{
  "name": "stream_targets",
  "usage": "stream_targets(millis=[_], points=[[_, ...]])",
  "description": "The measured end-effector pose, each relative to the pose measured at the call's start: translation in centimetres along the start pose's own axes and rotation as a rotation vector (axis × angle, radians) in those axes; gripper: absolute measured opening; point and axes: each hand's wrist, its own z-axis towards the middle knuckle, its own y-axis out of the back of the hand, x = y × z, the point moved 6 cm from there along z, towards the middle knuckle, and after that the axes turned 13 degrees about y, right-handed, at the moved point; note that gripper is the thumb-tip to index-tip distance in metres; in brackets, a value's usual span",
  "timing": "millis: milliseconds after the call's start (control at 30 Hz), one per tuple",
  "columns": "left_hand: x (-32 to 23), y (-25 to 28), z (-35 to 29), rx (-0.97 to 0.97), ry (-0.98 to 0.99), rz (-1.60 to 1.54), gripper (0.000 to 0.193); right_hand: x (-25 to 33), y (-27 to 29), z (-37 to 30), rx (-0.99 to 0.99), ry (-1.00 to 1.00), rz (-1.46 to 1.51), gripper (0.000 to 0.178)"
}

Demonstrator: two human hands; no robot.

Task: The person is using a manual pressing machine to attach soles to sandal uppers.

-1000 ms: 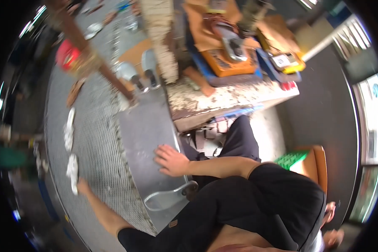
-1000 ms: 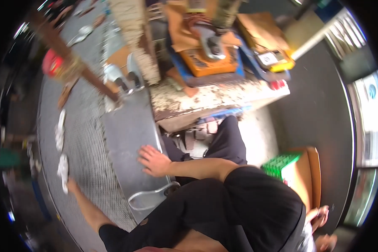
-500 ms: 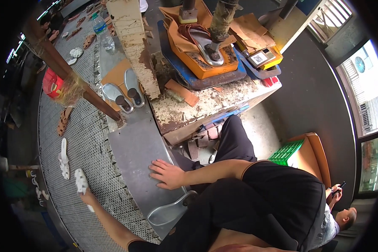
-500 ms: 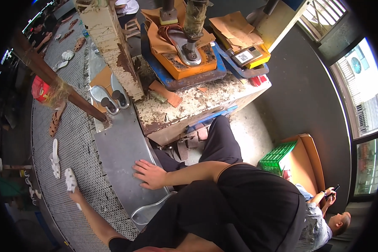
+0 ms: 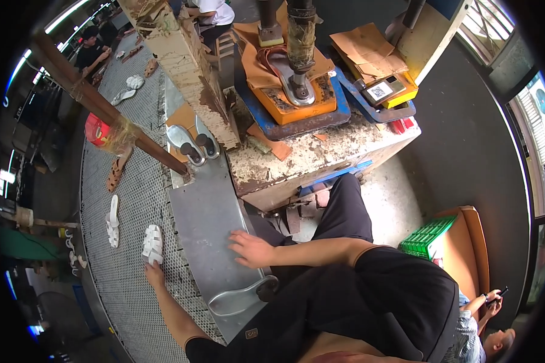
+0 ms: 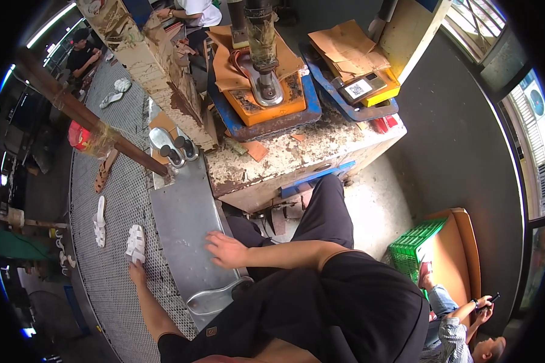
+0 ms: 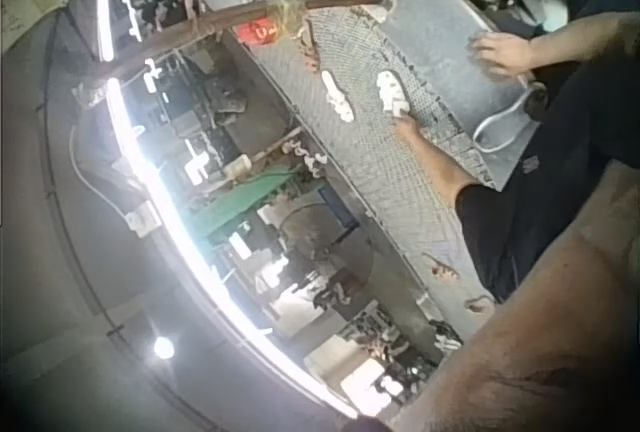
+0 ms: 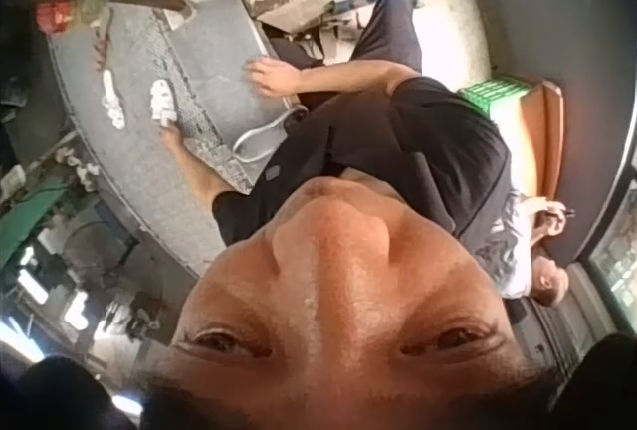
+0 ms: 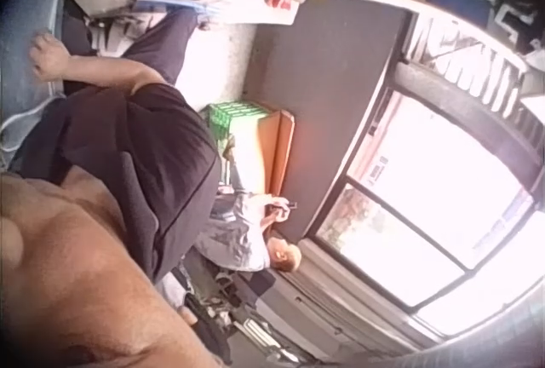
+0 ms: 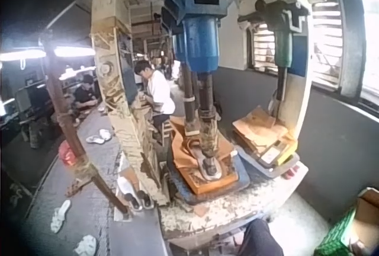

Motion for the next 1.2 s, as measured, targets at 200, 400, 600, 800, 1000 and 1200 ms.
stream_targets(millis=[200, 400, 600, 800, 1000, 1200], points=[[0.1, 2.3, -3.6, -0.106, -0.123, -0.201, 0.069, 0.2, 10.0, -5.7, -0.171, -0.093, -0.064, 0.048], [-1.7, 3.6, -8.6, 0.075, 0.052, -0.183, 0.063, -1.1, 17.6, -8.9, -0.366, -0.217, -0.180, 0.045], [-5.9, 4.1, -15.5, -0.094, 0.022, -0.808, 0.048, -2.2, 22.7, -11.4, -0.516, -0.306, -0.281, 0.046], [-11.6, 4.8, -22.0, 0.140, -0.032, -1.348, 0.042, -0.8, 25.4, -11.1, -0.570, -0.299, -0.345, 0.046], [-18.4, 4.7, -29.7, 0.291, 0.080, -1.559, 0.047, -3.5, 30.5, -6.4, -0.717, -0.278, -0.634, 0.068], [-27.2, 3.5, -35.0, 0.741, 0.092, -1.864, 0.057, -12.1, 35.0, 2.7, -0.755, -0.457, -0.873, 0.090]])
